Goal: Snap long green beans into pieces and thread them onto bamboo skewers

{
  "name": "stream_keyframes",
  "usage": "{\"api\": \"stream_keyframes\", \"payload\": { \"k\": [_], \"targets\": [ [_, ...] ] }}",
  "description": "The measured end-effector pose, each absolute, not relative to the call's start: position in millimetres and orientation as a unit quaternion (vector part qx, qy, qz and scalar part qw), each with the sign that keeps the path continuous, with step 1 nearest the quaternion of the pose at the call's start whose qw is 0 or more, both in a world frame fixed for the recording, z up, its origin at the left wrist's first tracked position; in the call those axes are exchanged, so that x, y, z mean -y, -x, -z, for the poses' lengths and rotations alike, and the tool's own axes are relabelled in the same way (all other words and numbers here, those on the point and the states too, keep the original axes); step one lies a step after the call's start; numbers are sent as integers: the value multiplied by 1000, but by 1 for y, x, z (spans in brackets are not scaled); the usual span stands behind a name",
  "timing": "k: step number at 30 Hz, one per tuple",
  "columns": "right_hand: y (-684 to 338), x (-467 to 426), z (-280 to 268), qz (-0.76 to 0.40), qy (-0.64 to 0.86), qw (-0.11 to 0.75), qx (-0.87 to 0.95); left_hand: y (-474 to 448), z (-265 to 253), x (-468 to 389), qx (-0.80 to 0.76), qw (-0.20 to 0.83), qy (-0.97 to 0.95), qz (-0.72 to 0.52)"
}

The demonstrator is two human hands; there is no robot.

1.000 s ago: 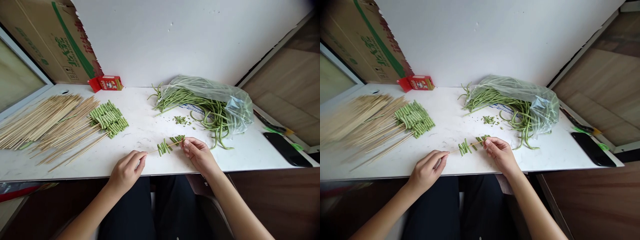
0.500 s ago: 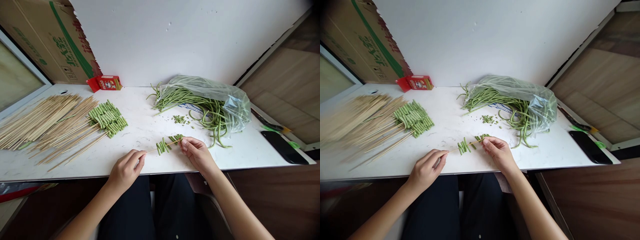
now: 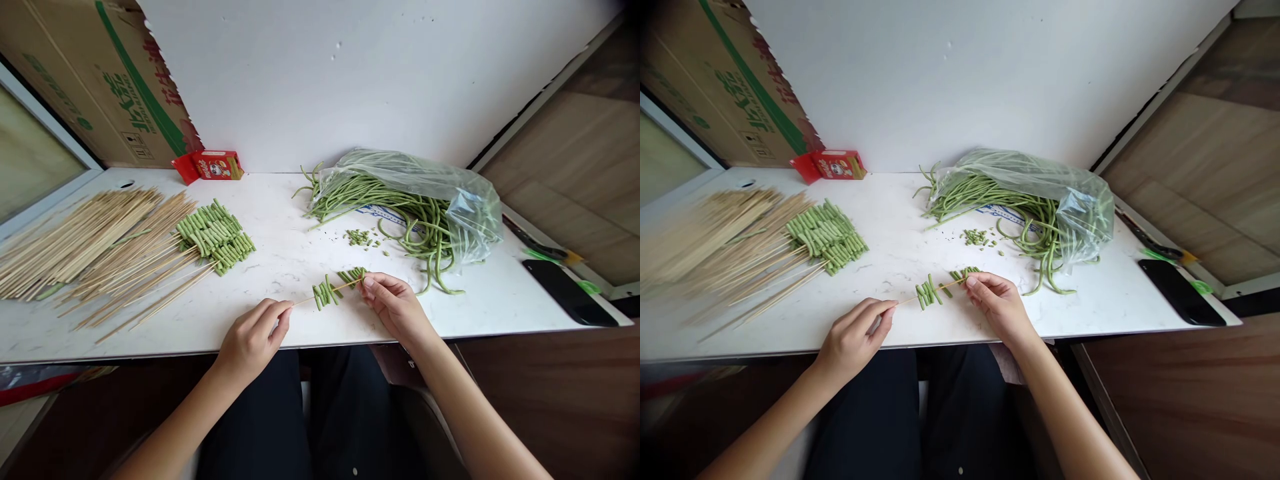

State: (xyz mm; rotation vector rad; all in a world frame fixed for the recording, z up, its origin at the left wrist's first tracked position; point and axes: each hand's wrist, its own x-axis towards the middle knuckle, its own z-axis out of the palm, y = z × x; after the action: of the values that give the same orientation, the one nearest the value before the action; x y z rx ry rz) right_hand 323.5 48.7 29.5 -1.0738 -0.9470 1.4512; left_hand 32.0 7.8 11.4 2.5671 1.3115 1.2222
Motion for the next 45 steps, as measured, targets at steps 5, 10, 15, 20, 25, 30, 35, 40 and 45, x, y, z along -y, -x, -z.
{"api": "stream_keyframes", "payload": {
  "k": [5, 10, 15, 20, 25, 30, 35, 40, 45],
  "targets": [
    [-325, -48, -28, -610, 443, 526, 393, -32, -12, -7, -419, 4, -819, -392],
    [-326, -48, -27, -617, 434, 528, 390, -32, -12, -7, -419, 3, -819, -391],
    [-325, -49, -27, -612, 439, 526, 395, -32, -11, -8, -419, -4, -819, -392],
    [-325, -49, -27, -614, 437, 525, 395, -31, -12, -8, -420, -2, -819, -390],
    [-325, -48, -28, -611, 439, 530, 392, -31, -11, -8, -422, -1, -819, -390],
    [-324, -49, -27, -602, 452, 536, 381, -30, -11, -8, -424, 6, -818, -389],
    [-325, -50, -24, -571, 478, 541, 391, -30, -11, -8, -419, 23, -821, -387],
    [-328, -50, -20, -558, 486, 532, 411, -30, -12, -8, -420, 36, -820, -386],
    [-328, -49, -20, -548, 488, 530, 425, -29, -12, -8, -417, 40, -823, -383]
  ]
}}
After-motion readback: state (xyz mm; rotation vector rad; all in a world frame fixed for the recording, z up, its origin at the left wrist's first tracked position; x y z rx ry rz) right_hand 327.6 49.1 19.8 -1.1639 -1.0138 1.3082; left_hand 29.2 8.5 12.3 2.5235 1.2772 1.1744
